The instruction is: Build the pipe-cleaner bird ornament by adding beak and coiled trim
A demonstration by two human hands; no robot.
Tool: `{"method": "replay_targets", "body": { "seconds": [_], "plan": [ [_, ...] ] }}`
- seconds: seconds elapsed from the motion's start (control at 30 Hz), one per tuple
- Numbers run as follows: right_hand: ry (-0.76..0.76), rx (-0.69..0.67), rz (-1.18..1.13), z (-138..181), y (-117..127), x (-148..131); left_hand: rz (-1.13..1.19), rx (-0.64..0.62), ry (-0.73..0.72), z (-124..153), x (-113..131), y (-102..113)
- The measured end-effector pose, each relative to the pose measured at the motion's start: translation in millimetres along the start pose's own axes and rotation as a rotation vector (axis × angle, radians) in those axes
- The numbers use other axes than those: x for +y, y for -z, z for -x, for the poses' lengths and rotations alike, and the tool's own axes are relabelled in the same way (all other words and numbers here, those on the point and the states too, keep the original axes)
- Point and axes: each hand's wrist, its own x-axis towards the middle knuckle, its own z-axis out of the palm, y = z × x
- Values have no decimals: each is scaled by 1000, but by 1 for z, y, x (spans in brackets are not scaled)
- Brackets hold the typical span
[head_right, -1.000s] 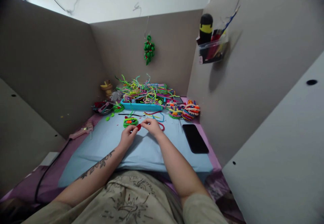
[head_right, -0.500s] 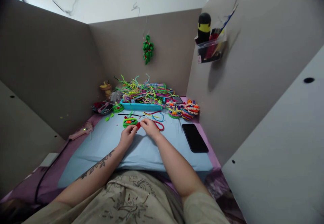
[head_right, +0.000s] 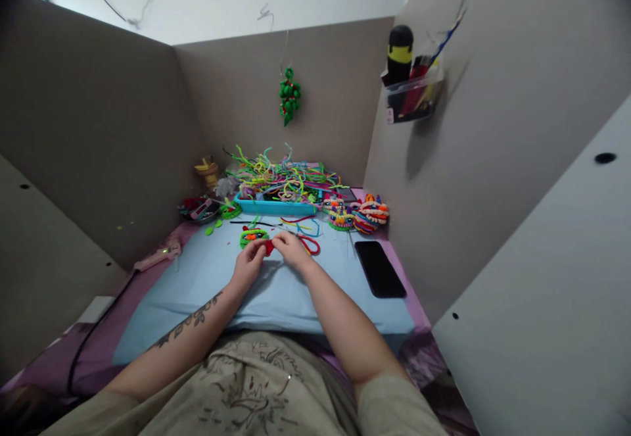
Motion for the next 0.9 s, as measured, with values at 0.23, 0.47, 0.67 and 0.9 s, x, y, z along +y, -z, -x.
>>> {"method": "replay_targets", "body": {
  "seconds": [0.23, 0.47, 0.67, 0.9],
  "plan": [
    [31, -55, 94, 3, 0, -3, -52, 22, 0, 2, 6, 3],
    [28, 24, 86, 0, 4, -3, -76, 55, -3, 1, 4, 2],
    [-22, 56, 42, -2, -3, 3, -83, 75, -26, 4, 7, -3],
    [-30, 69, 58, 2, -9, -5, -65, 96, -37, 4, 11, 1]
  ]
}}
